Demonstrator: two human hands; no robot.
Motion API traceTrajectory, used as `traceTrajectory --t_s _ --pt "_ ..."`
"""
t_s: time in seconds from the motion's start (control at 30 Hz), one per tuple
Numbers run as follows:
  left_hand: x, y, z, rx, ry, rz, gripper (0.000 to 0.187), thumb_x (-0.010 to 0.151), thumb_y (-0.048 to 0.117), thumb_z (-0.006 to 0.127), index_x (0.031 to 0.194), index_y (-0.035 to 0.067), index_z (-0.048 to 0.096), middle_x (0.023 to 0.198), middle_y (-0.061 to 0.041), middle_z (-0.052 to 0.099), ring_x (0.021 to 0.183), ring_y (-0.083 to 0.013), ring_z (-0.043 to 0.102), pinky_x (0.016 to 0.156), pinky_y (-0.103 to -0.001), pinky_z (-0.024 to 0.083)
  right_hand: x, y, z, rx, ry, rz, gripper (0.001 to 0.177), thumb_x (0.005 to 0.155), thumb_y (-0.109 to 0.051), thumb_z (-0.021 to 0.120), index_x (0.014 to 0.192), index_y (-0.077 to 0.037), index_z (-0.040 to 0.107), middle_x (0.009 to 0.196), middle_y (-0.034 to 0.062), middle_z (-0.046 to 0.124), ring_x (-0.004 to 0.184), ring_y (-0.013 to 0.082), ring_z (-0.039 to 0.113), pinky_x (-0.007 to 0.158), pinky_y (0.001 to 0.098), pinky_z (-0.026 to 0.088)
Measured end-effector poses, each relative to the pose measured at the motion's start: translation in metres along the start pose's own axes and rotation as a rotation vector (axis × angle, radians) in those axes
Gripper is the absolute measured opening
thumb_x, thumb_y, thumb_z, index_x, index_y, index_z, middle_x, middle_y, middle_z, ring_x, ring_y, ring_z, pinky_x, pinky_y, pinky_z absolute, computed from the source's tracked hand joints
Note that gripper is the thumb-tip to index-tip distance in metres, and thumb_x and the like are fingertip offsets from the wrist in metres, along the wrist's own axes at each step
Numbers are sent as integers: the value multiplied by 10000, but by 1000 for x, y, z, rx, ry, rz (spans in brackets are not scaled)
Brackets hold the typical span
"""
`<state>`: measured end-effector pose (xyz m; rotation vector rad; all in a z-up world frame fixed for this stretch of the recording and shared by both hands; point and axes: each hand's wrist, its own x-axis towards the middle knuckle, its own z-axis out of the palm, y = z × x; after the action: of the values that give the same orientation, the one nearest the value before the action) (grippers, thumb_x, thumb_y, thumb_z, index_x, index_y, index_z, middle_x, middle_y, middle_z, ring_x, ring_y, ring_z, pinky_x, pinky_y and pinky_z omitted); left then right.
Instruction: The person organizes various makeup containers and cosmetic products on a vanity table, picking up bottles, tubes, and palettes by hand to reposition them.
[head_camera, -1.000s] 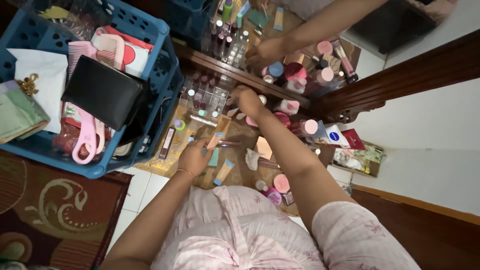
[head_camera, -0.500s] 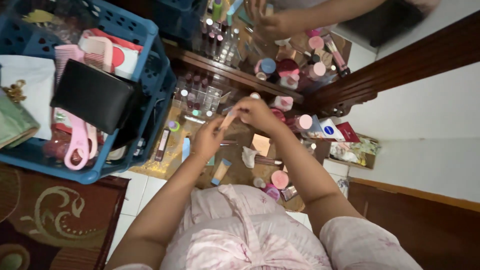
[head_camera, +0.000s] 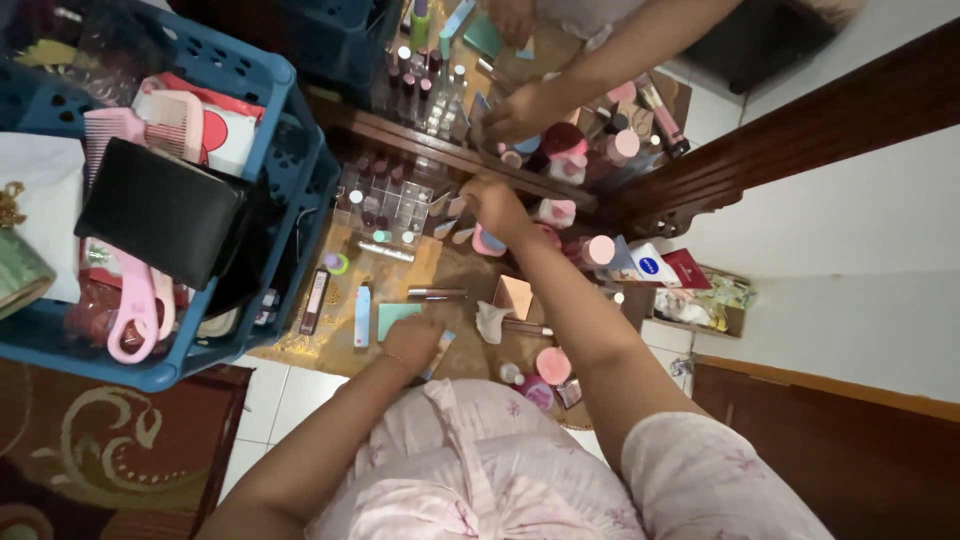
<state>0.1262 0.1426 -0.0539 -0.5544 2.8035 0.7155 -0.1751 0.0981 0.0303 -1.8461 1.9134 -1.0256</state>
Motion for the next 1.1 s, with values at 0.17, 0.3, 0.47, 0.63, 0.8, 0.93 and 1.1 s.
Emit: traceTrajectory --t_s 0.17,0.3,0.47,0.63,0.8,0.93,1.1 --pt "-5 -1 10 -80 -71 -50 302 784 201 778 1052 137 655 1022 -93 719 969 -321 701 762 -479 573 0 -4 15 -38 -19 144 127 853 -25 673 977 -26 703 1037 184 689 985 411 656 844 449 534" --pt "-7 6 1 -100 -72 -86 361 770 212 807 1077 130 635 1048 -108 709 963 -321 707 781 -470 572 0 -11 16 -51 -34 234 125 866 -34 671 984 -40 709 1071 153 696 999 389 669 845 437 541" --pt "-4 22 -22 -99 -172 -167 620 756 196 817 1293 115 518 1073 -135 699 983 -326 701 798 -462 569 0 4 16 -39 -37 122 127 853 -30 675 975 -39 707 1045 164 686 986 392 665 853 440 538" --pt "-5 27 -13 -241 -138 -259 514 809 85 719 1289 106 538 1126 -165 704 1016 -362 700 850 -487 556 -4 17 21 -29 -23 105 101 846 -9 684 943 -28 702 1026 172 679 971 398 656 849 442 534" --pt "-6 27 -7 -322 -134 -313 317 828 115 689 1140 87 636 1144 -172 701 1046 -378 682 892 -492 543 -9 22 22 -7 -11 95 155 798 -1 708 950 -27 704 1030 172 681 964 393 662 834 432 542" --pt "-11 33 -34 -432 -69 -327 231 811 201 714 1028 123 732 1093 -162 709 1015 -372 674 877 -479 536 -11 23 23 -25 -8 92 191 839 -1 699 1027 -34 716 1084 169 693 1013 395 669 875 432 542" --pt "0 27 -50 -571 64 -396 247 826 268 739 986 81 755 1025 -202 710 954 -385 673 847 -463 541 -14 6 7 21 26 34 310 849 2 684 1159 -2 694 1164 201 682 1078 417 656 930 435 528"
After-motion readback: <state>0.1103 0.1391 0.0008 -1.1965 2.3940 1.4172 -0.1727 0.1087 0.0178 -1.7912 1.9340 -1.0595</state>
